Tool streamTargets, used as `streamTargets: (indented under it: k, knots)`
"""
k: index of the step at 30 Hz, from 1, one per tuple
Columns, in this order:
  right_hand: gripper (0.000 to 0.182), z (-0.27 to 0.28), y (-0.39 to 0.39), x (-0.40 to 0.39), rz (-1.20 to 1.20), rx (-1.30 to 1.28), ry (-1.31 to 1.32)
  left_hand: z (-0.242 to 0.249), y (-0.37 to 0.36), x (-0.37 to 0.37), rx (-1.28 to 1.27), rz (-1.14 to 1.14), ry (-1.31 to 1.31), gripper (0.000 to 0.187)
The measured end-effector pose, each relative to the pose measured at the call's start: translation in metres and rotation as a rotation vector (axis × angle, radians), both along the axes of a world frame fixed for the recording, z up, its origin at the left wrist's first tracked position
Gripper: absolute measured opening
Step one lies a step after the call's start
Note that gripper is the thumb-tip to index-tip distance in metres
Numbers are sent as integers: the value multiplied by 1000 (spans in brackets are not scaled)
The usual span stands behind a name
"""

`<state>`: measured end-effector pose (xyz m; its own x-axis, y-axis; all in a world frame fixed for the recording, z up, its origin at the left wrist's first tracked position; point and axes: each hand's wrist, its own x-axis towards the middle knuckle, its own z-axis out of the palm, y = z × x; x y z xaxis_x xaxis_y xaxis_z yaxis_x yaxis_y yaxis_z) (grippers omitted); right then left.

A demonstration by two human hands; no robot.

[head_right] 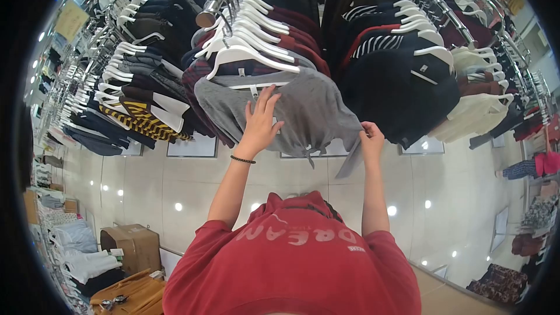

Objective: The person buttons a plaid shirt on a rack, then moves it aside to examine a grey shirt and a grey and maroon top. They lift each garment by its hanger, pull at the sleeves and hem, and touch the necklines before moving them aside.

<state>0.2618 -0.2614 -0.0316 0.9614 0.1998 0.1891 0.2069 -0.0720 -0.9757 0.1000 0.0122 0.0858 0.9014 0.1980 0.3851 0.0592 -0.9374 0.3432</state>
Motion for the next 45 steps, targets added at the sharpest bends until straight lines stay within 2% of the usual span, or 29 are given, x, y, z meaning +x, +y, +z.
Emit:
streamTargets:
  k: [2, 8, 11, 14, 17, 20, 23, 26, 29, 30, 33, 35, 36, 42, 45]
  knots:
    - [20, 9, 13, -4, 31, 52, -1, -13, 8, 2, 39, 50, -7, 67]
    - [19, 13, 37, 0, 65, 2, -8, -33, 28, 1, -114, 123, -60, 59]
    - [18, 28, 60, -12, 104, -51, -87, -35, 29, -1, -157, 155, -209, 51]
    - [19, 55, 92, -29, 151, -125, -240, -30, 38, -3, -97, 298, -281, 51]
    - [21, 86, 127, -53, 262, -96, -375, -29, 51, 1, 180, 342, -253, 47]
    - [29, 101, 161, -68, 433, -91, -407, -37, 67, 6, 223, 343, -231, 45]
    - [40, 104, 185, -73, 544, -182, -435, -42, 77, 0, -142, 245, -115, 45]
    - [46, 101, 196, -74, 616, -307, -395, -57, 77, -7, -257, 264, -126, 41]
    - [44, 96, 201, -78, 577, -467, -425, -72, 76, -16, -90, 210, -222, 38]
    - [42, 91, 202, -79, 567, -501, -452, -73, 72, -20, -98, 211, -169, 33]
    - [35, 72, 201, -74, 558, -619, -538, -75, 60, -29, 80, 212, -92, 34]
    - [29, 58, 196, -70, 573, -726, -600, -79, 53, -33, 99, 241, -12, 35]
    - [23, 60, 194, -72, 580, -709, -566, -80, 49, -35, 101, 245, 3, 35]
    - [18, 75, 189, -76, 554, -661, -561, -79, 44, -39, 53, 234, 15, 35]
    - [23, 70, 187, -74, 563, -661, -571, -74, 40, -40, 52, 225, 14, 36]
